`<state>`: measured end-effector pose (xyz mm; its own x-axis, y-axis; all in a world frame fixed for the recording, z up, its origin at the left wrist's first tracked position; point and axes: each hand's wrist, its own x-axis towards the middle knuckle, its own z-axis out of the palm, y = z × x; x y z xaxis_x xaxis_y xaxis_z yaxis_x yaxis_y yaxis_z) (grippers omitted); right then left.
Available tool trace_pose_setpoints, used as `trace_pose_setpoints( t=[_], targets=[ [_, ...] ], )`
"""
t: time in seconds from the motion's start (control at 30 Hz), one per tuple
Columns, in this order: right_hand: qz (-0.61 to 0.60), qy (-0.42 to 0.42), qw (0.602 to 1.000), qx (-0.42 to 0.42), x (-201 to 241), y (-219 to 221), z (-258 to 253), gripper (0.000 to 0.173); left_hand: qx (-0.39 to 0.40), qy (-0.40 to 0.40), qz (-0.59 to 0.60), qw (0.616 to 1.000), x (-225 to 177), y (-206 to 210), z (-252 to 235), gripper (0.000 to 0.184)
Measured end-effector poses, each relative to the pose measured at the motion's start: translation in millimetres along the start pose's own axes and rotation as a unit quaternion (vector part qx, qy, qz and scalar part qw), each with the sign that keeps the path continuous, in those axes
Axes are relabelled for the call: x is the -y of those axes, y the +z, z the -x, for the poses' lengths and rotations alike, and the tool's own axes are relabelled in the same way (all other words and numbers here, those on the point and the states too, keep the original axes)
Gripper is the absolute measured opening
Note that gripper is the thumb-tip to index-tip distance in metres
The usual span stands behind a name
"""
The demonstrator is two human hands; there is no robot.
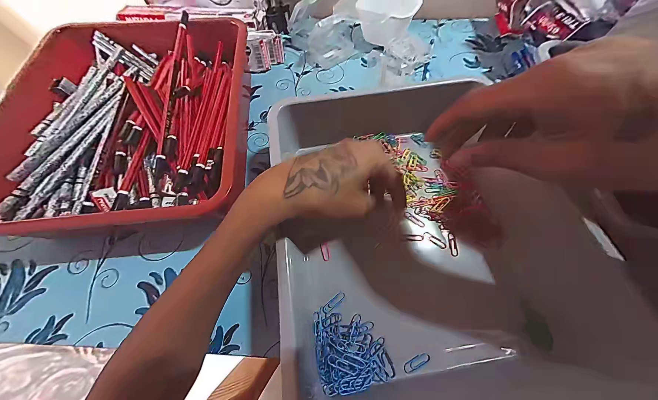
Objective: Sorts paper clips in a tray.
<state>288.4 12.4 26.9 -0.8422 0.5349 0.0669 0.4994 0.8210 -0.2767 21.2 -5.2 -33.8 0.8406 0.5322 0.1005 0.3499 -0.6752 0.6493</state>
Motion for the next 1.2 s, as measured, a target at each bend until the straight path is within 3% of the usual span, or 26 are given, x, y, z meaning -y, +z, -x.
trace_pose_setpoints(
  t=[0.1,0.13,0.2,0.27,0.37,0.5,0.6,0.77,1.0,1.2],
  targets=[
    [0.001,0.166,0.984,0.058,12,-10,0,0.022,0.188,-0.025,0.133,0.973,-17,2,14,0.011],
    [0.010,0.186,0.980,0.075,9,-9,-3,0.023,0.234,-0.023,0.170,0.957,-17,6,18,0.012],
    [0.015,0.228,0.968,0.103,11,-3,-12,0.023,0.273,0.013,0.200,0.941,-11,10,21,0.016],
    [0.023,0.241,0.960,0.140,5,5,-23,0.023,0.234,0.035,0.180,0.955,-7,9,20,0.022],
    [0.029,0.246,0.950,0.189,1,18,-33,0.013,0.095,0.038,0.101,0.990,-2,4,12,0.029],
    [0.021,0.235,0.947,0.220,4,24,-37,0.012,0.011,-0.045,0.080,0.996,1,-5,0,0.022],
    [0.044,0.257,0.947,0.188,5,23,-34,0.008,0.009,-0.092,0.076,0.993,0,-3,-1,0.020],
    [0.123,0.310,0.936,0.111,11,16,-37,0.014,0.033,-0.093,0.037,0.994,2,1,0,0.019],
    [0.037,0.245,0.961,0.120,-3,16,-32,0.009,0.038,-0.079,0.016,0.996,4,1,0,0.022],
    [0.064,0.300,0.941,0.143,0,21,-35,0.013,0.046,-0.090,0.017,0.995,1,1,0,0.021]
  ],
)
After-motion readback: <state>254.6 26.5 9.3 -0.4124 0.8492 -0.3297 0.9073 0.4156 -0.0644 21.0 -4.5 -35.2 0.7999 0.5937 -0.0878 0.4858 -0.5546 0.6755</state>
